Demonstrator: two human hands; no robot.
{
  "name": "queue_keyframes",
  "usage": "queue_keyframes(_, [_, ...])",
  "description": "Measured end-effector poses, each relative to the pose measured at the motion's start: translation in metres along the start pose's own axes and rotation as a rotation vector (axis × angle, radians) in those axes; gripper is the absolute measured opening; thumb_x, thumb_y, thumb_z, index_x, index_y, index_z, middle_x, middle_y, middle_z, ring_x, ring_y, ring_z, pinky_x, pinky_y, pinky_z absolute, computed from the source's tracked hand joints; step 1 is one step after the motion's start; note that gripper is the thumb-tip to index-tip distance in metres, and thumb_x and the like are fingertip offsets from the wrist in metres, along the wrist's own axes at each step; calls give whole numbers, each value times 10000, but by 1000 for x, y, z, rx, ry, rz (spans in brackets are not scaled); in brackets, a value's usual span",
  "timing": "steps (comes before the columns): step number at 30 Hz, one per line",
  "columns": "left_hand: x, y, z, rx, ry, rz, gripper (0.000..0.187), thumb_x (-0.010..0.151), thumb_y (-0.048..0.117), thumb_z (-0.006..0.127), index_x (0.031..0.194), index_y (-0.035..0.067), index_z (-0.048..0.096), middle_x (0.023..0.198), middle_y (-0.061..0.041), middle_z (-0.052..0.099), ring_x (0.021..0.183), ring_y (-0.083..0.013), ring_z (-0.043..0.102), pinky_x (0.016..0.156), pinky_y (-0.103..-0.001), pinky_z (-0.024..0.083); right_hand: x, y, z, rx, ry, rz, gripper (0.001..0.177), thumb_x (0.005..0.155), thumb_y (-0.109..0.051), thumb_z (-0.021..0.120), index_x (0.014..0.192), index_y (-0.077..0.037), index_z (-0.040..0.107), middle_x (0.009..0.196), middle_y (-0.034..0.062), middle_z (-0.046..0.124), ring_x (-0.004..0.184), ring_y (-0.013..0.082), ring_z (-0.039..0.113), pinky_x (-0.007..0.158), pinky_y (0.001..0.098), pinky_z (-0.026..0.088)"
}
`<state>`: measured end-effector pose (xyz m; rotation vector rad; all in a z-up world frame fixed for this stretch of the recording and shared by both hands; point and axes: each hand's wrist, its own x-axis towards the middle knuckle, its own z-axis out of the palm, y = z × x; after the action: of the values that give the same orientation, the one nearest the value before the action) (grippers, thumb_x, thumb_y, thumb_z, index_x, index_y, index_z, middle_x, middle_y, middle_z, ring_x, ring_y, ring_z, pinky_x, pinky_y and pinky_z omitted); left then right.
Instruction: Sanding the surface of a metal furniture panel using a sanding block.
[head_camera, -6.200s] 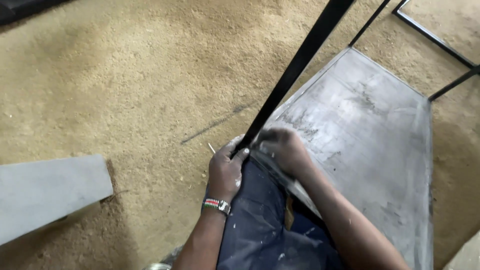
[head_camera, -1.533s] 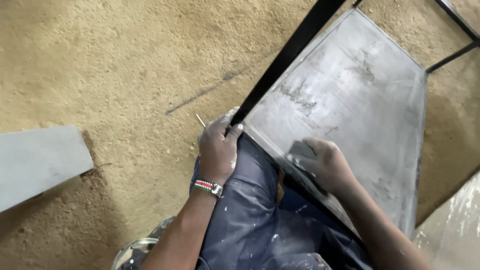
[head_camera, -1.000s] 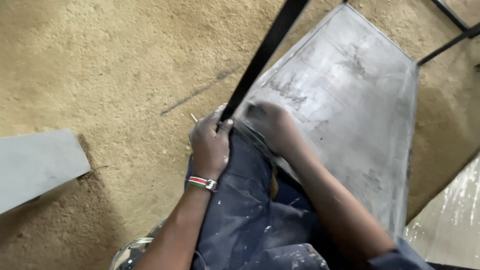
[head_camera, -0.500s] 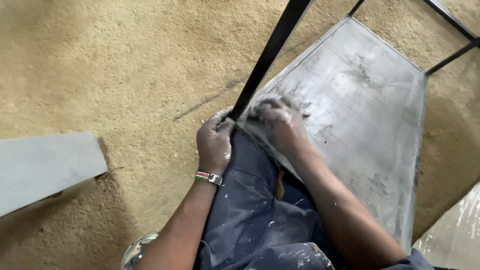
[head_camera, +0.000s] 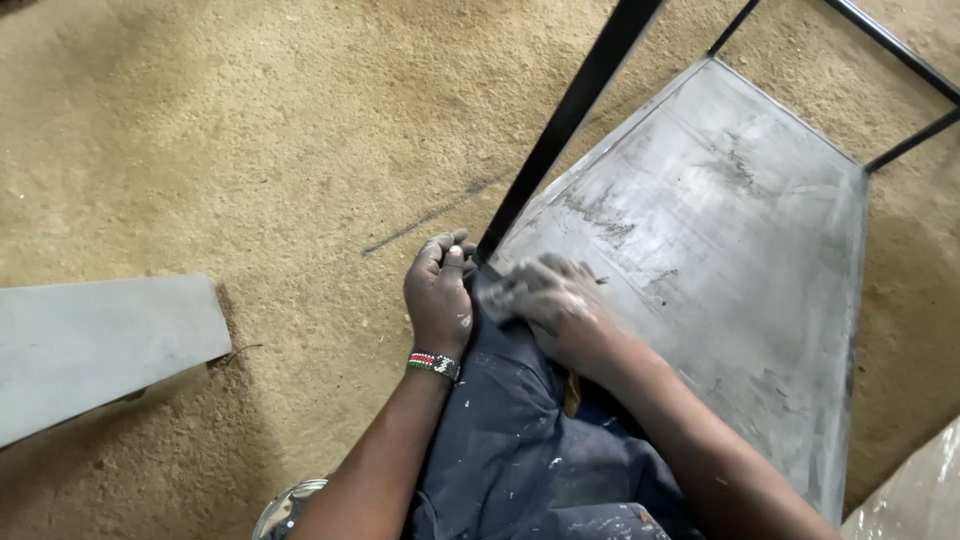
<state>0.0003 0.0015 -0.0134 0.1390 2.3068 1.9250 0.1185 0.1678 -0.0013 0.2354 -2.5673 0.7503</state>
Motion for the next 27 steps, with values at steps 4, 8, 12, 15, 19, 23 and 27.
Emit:
queue_keyframes(4, [-1, 4, 4, -4, -12, -12, 267, 1150, 62, 654, 1287, -15, 870, 1210, -179, 847, 1118, -261, 854, 911, -368, 747, 8, 55, -10, -21, 60, -22, 216, 1063, -180, 674, 968, -246, 857, 1205, 71, 831, 1057, 425, 775, 782, 529, 619])
queue_keyframes(8, [-3, 5, 0, 27, -24, -21, 262, 1119, 102, 692, 1267, 23, 892, 1186, -153, 862, 1119, -252, 857, 922, -378, 742, 19, 62, 9, -47, 26, 49, 354, 886, -181, 782, 1193, -288, 922, 1244, 96, 788, 1073, 462, 746, 864, 599, 627])
queue_keyframes(12, [-2, 8, -1, 32, -88, -52, 264, 1066, 179, 730, 1216, 84, 926, 1177, -125, 886, 1147, -260, 858, 953, -410, 727, 15, 28, -42, 243, -141, -22, 355, 859, 19, 741, 1071, -183, 943, 1234, 142, 852, 1186, 496, 752, 954, 596, 592])
queue_keyframes(15, [-6, 19, 3, 13, -114, -76, 372, 994, 164, 691, 1277, 57, 907, 1209, -166, 873, 1177, -301, 846, 1016, -456, 712, 29, 93, -16, -98, -34, 155, 288, 961, -144, 802, 1188, -277, 919, 1287, 74, 811, 1194, 428, 707, 952, 592, 568])
queue_keyframes(19, [0, 18, 1, 32, -108, -50, 434, 1000, 160, 639, 1347, 69, 883, 1225, -169, 881, 1212, -312, 841, 1029, -464, 709, 53, 68, -4, 94, -61, 259, 338, 896, -114, 728, 1104, -280, 937, 1112, 115, 873, 1147, 486, 776, 950, 635, 605])
queue_keyframes(23, [6, 7, 4, -1, -64, -81, 453, 996, 187, 587, 1331, 66, 869, 1150, -148, 889, 1123, -263, 824, 1002, -416, 700, 25, 31, -41, 128, -182, 68, 239, 948, -111, 792, 1091, -247, 927, 1248, 75, 852, 1262, 428, 705, 1050, 580, 521])
queue_keyframes(27, [6, 4, 6, -4, -53, -81, 435, 1008, 230, 582, 1276, 87, 894, 1094, -136, 896, 1040, -239, 831, 928, -381, 708, 14, 68, -40, -75, -98, 154, 327, 949, -222, 776, 1246, -281, 901, 1381, 18, 803, 1292, 376, 674, 1059, 517, 492])
